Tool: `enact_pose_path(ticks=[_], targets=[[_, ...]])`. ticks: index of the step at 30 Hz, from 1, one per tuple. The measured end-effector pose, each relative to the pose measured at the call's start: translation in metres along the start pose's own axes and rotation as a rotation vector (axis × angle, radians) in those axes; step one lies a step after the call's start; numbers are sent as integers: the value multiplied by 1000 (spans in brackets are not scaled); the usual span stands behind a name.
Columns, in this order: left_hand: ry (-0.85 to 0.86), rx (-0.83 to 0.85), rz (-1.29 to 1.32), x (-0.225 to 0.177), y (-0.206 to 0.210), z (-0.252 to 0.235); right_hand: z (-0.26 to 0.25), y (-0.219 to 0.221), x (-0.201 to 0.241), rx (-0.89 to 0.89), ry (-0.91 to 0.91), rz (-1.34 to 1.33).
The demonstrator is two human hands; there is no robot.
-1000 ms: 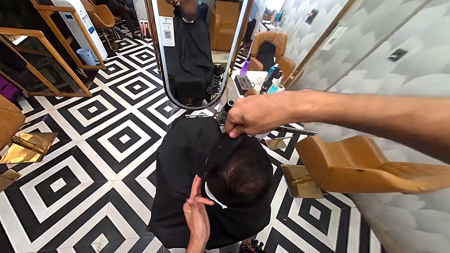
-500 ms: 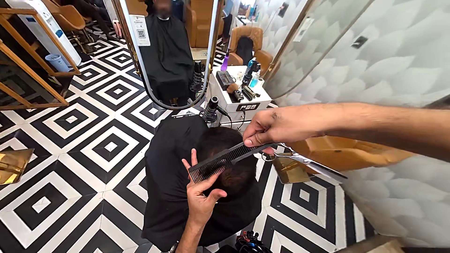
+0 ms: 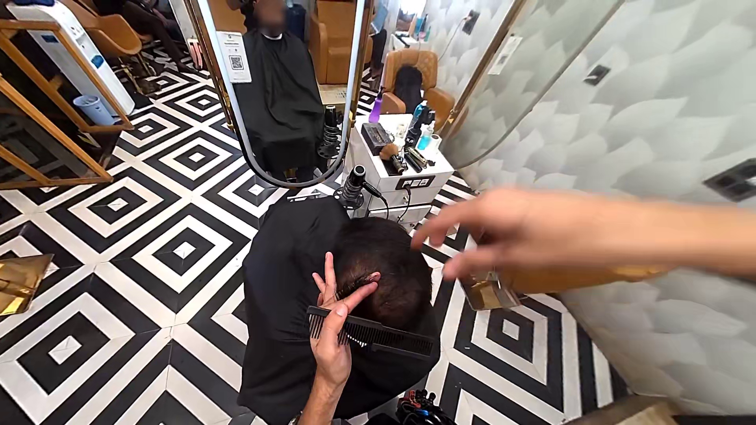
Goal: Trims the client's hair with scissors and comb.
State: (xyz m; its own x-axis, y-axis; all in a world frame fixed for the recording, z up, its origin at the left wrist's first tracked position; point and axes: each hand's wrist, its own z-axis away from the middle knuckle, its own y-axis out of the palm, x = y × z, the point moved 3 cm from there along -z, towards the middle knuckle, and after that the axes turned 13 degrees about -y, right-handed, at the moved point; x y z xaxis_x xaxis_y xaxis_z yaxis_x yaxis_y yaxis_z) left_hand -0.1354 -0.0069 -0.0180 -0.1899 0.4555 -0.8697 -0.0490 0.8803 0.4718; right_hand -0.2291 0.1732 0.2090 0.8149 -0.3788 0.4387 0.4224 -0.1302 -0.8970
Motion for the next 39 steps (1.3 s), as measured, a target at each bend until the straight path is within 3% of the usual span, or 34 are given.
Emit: enact_pose_path(ticks=[2, 4, 8, 10, 13, 16, 20, 23, 26, 28, 30, 32, 35, 39], targets=[[16, 7, -35, -1, 0, 1, 4, -63, -7, -51, 187, -9], [44, -3, -46, -2, 0, 1, 15, -97, -33, -46, 335, 43], [65, 0, -57, -3, 0, 1, 20, -79, -73, 282, 613, 220], [70, -1, -76, -5, 0, 1, 14, -64, -79, 201, 555, 100], [72, 15, -103, -7, -1, 2, -5, -49, -62, 146, 391, -311], [80, 15, -109, -8, -1, 1, -24, -32, -38, 239, 309, -570], [85, 15, -110, -10, 0, 0, -48, -14, -25, 441, 174, -610], [88, 25, -115, -11, 1, -1, -60, -5, -21, 523, 149, -496], [85, 26, -120, -13, 1, -1, -71, -1, -3, 791, 100, 150], [84, 13, -113, -14, 2, 0, -74, 15, 5, 906, 213, 425], [74, -2, -99, -13, 3, 0, -79, 27, 7, 758, 475, 385], [51, -24, -79, -11, 2, 1, -85, 29, 10, 733, 495, 326], [31, -24, -50, -8, 1, 1, -92, 26, 11, 906, 223, 280], [53, -8, -67, -11, 3, 0, -94, 23, 5, 869, 121, 178]])
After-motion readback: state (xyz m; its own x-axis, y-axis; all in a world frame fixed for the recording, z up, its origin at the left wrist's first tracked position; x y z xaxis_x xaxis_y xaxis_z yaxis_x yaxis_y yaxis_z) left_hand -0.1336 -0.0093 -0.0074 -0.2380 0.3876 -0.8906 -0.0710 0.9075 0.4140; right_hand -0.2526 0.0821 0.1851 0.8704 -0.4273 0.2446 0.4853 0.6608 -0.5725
